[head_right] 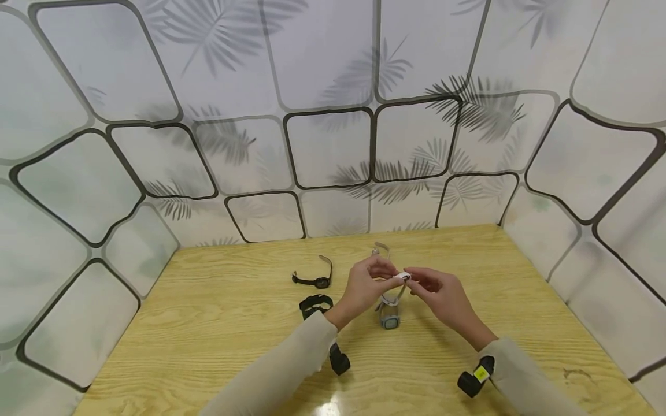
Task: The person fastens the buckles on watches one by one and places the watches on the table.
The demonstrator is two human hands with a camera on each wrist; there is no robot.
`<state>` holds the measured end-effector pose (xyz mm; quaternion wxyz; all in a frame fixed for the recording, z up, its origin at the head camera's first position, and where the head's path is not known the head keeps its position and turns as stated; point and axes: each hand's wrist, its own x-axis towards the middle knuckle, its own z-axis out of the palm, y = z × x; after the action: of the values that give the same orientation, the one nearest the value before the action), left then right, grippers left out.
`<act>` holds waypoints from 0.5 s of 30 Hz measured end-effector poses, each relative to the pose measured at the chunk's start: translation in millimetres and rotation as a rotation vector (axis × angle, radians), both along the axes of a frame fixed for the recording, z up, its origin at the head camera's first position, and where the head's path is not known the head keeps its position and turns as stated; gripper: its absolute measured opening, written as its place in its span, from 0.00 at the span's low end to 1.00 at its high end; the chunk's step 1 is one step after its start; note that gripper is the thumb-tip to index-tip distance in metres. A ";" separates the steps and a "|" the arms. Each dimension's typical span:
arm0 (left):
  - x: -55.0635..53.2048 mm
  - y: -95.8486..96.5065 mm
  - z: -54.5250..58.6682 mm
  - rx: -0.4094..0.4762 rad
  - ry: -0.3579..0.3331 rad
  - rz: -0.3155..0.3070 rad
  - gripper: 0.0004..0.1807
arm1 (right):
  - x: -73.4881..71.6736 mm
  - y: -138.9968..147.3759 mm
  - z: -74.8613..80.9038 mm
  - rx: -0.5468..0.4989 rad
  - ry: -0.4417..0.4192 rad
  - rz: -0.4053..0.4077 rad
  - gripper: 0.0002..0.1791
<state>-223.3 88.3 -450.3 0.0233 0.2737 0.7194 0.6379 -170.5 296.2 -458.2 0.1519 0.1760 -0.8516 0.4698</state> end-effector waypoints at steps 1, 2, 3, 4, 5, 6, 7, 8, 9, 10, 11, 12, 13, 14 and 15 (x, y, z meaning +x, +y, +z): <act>0.0 -0.8 1.0 -0.011 -0.005 -0.011 0.14 | -0.4 0.1 0.0 0.002 0.002 -0.001 0.17; -0.2 -1.7 2.0 -0.021 -0.011 -0.023 0.16 | -0.7 0.2 0.2 0.005 0.004 0.000 0.17; -0.4 -2.7 2.9 -0.033 -0.018 -0.036 0.17 | -0.9 0.4 0.5 0.010 0.007 -0.001 0.17; -0.7 -3.8 3.6 -0.049 -0.022 -0.048 0.19 | -1.1 0.7 1.0 0.015 0.010 -0.001 0.18; -1.2 -4.7 4.0 -0.064 -0.024 -0.056 0.20 | -1.1 0.9 1.6 0.020 0.013 -0.003 0.18; -1.6 -5.7 4.2 -0.078 -0.028 -0.063 0.20 | -1.1 1.2 2.4 0.022 0.016 -0.004 0.18; -2.2 -6.4 4.2 -0.095 -0.027 -0.064 0.20 | -1.0 1.5 3.4 0.023 0.019 -0.006 0.18; -2.7 -7.1 4.1 -0.112 -0.027 -0.065 0.20 | -1.1 1.8 4.4 0.027 0.023 -0.009 0.18; -3.3 -7.6 3.7 -0.131 -0.024 -0.061 0.19 | -1.2 2.2 5.2 0.032 0.027 -0.013 0.18; -3.9 -7.9 2.9 -0.146 -0.024 -0.055 0.17 | -1.5 2.5 6.0 0.035 0.030 -0.015 0.18; -4.4 -8.2 2.3 -0.157 -0.026 -0.049 0.16 | -1.7 2.8 6.6 0.039 0.033 -0.017 0.18; -5.0 -8.4 1.7 -0.165 -0.031 -0.043 0.15 | -2.1 3.1 6.9 0.042 0.034 -0.017 0.18; -5.5 -8.5 1.2 -0.170 -0.037 -0.035 0.13 | -2.4 3.3 7.2 0.049 0.037 -0.018 0.18; -6.0 -8.6 0.5 -0.167 -0.047 -0.029 0.12 | -2.9 3.4 7.2 0.052 0.042 -0.021 0.19; -6.6 -8.6 -0.2 -0.160 -0.060 -0.022 0.11 | -3.5 3.3 7.1 0.049 0.045 -0.022 0.19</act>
<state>-229.9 79.7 -450.5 0.0736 0.2598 0.7640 0.5860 -174.0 299.5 -451.2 0.1720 0.1807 -0.8612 0.4428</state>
